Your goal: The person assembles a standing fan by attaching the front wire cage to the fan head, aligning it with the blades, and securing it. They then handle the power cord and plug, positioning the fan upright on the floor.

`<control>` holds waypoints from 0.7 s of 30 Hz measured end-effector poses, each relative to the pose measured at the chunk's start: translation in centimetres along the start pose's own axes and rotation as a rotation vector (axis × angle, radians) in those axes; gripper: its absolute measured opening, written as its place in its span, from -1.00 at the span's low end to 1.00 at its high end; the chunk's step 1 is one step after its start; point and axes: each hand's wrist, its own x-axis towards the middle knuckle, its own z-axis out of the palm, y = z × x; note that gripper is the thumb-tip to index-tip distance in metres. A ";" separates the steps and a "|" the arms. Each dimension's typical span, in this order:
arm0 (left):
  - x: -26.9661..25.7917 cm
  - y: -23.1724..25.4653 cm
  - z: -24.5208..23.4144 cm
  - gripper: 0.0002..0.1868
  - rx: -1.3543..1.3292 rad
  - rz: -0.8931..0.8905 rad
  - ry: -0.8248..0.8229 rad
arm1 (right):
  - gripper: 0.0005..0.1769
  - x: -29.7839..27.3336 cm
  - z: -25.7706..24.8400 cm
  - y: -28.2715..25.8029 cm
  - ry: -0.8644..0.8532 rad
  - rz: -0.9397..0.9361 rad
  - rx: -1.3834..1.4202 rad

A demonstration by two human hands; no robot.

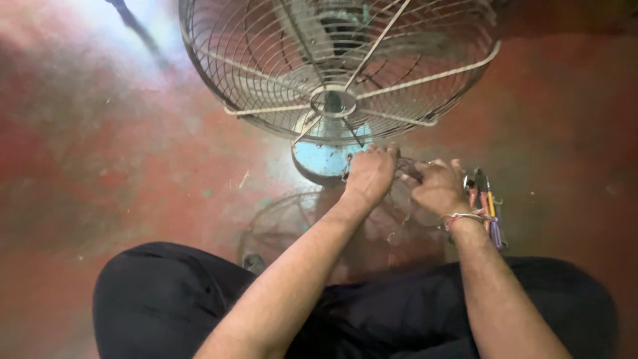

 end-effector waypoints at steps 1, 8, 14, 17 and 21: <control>0.5 0.7 -0.3 -0.85 -0.030 0.002 0.038 | -0.66 0.6 -0.4 1.0 -0.029 0.034 0.006; 1.6 7.3 -3.2 -0.68 -0.440 -0.310 0.174 | -0.74 3.2 -4.4 10.4 -0.026 0.494 1.638; 3.6 12.2 -1.4 -0.56 -0.843 -0.334 -0.320 | -0.61 2.8 -11.9 7.4 0.132 0.384 2.289; 4.9 13.4 -1.2 -0.61 -1.037 -0.311 -0.261 | -0.41 3.2 -16.1 4.9 0.182 0.387 2.287; 6.4 12.6 -4.7 -0.66 -0.938 -0.430 -0.224 | -0.25 4.9 -19.4 3.4 0.085 0.373 2.135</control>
